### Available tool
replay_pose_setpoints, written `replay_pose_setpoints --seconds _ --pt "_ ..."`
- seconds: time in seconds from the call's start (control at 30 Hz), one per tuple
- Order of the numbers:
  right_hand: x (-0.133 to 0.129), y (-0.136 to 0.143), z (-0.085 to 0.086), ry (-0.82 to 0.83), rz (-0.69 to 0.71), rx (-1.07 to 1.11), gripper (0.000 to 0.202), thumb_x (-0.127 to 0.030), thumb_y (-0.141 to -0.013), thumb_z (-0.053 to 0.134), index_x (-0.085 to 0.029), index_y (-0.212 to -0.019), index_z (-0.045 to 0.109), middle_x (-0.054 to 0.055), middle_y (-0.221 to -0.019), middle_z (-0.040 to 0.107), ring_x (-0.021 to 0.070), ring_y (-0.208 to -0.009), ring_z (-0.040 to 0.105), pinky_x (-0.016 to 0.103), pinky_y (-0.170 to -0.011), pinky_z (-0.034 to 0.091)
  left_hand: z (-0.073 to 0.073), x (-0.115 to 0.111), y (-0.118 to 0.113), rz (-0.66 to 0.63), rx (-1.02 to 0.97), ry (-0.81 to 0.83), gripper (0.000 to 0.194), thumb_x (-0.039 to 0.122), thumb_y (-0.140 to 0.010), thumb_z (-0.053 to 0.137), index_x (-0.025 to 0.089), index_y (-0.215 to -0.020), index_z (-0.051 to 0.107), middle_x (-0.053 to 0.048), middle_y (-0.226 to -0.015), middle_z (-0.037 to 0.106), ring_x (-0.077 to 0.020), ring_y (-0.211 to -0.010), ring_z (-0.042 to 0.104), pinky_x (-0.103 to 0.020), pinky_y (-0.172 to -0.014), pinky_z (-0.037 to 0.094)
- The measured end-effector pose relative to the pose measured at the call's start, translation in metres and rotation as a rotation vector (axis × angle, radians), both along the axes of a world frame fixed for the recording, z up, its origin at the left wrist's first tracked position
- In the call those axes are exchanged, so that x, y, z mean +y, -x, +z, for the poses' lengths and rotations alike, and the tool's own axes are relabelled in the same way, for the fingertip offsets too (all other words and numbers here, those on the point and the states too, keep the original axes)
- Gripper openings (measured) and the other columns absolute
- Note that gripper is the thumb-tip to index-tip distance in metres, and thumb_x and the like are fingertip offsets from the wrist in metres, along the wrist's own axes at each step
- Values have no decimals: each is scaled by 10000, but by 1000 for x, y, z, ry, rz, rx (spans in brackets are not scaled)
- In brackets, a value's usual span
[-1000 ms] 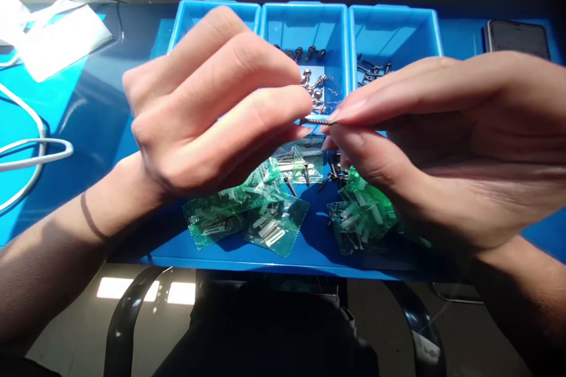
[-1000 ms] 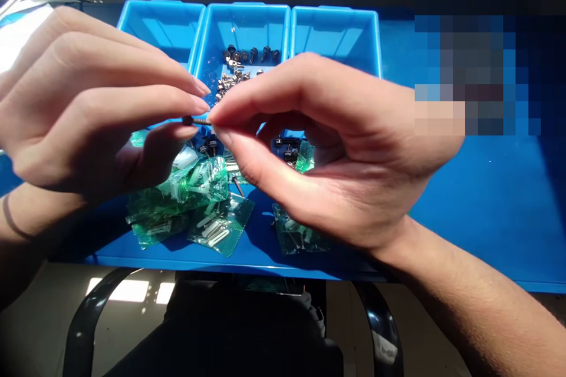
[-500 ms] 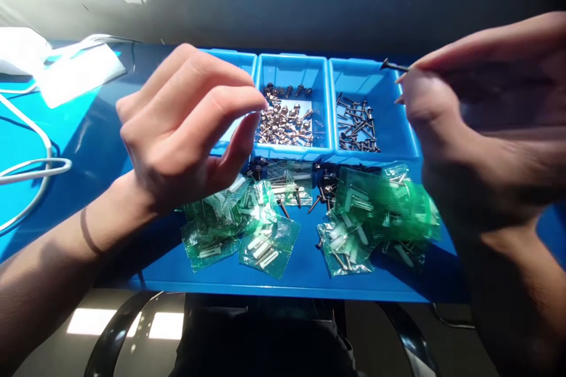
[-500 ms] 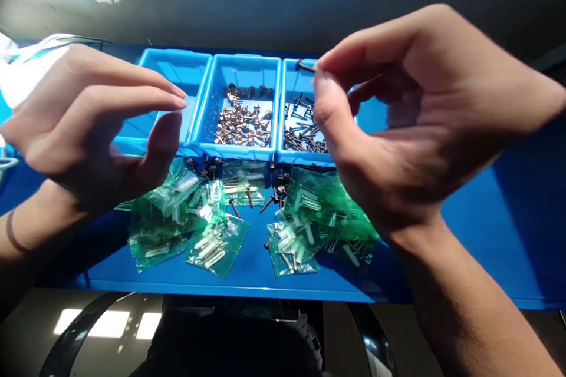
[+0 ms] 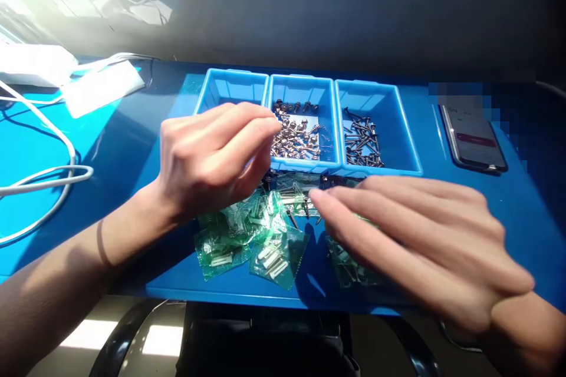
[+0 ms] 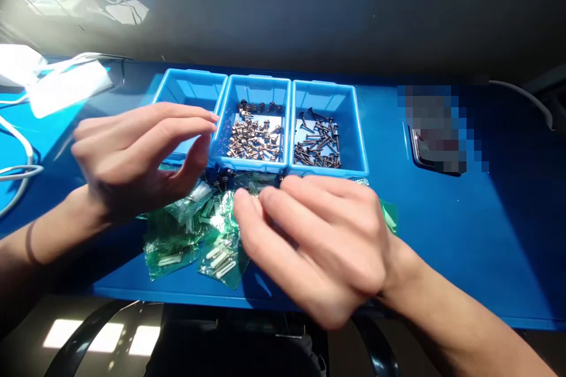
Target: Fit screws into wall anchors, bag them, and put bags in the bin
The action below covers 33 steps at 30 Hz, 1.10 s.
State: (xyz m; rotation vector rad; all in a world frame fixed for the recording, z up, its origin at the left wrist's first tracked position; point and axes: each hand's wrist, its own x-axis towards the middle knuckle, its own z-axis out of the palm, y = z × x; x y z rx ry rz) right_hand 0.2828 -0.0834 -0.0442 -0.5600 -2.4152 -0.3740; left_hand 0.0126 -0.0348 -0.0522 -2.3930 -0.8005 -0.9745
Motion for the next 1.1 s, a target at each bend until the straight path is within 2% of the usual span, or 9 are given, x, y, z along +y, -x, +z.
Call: replay_pose_setpoints --seconds 0.07,0.2,0.33,0.43,0.5,0.63,0.77,0.93,1.1 --pt "-3 7 -1 -74 66 -60 243 -103 -994 570 -25 -1169 719 147 -945 778 224 -815 708 378 -640 562 -1 -2 -1 -6 5 19 273 131 -900 692 166 -1170 703 -39 -1097 815 -193 -948 802 -306 -672 642" --pt "-3 23 -4 4 141 -139 263 -80 -901 723 20 -1144 734 191 -1049 790 279 -923 748 404 -736 627 -2 -2 -2 0 -51 32 391 96 -932 622 165 -1314 671 -43 -1223 793 -174 -1054 793 -269 -831 678" --pt "-1 30 -7 30 126 -153 287 -66 -921 693 23 -1192 727 194 -1113 785 294 -945 748 422 -759 615 0 1 -1 8 -101 21 386 85 -902 641 161 -1276 700 -51 -1197 800 -184 -1014 798 -258 -794 658" --pt "1 24 -4 81 101 -125 211 -58 -928 695 7 -1125 732 162 -981 776 237 -833 712 386 -692 562 0 2 0 40 -71 35 385 104 -904 642 184 -1277 696 -44 -1188 801 -181 -986 791 -275 -749 632" --pt "2 15 0 214 70 -111 134 -99 -955 694 -47 -1073 732 87 -842 721 167 -709 627 339 -619 491 -1 2 1 41 -65 28 363 117 -913 635 184 -1264 697 -44 -1177 803 -170 -980 785 -276 -733 614" --pt "3 5 2 406 20 -224 149 -270 -1038 631 -156 -1100 705 8 -822 650 123 -642 564 311 -553 364 -1 0 1 36 -42 25 352 138 -921 625 166 -1266 686 -61 -1168 798 -181 -975 776 -304 -713 578" --pt "-2 18 -7 336 -81 -284 119 -251 -1019 617 -175 -951 678 -8 -760 589 150 -591 562 337 -512 285 2 -1 1 28 6 49 339 160 -917 632 142 -1252 679 -83 -1145 791 -220 -935 775 -315 -717 545" --pt "-7 29 -15 374 -129 -315 117 -148 -978 603 -182 -867 618 -6 -759 575 152 -577 548 325 -497 295 1 -1 2 56 30 45 306 206 -951 594 178 -1244 679 -45 -1138 786 -212 -919 767 -322 -699 567" --pt "-6 22 -11 243 -161 -212 104 -182 -959 652 -176 -855 659 9 -743 629 148 -577 520 348 -500 309 5 -3 5 113 44 75 317 185 -948 562 198 -1249 662 -33 -1155 766 -208 -1047 743 -362 -918 624"
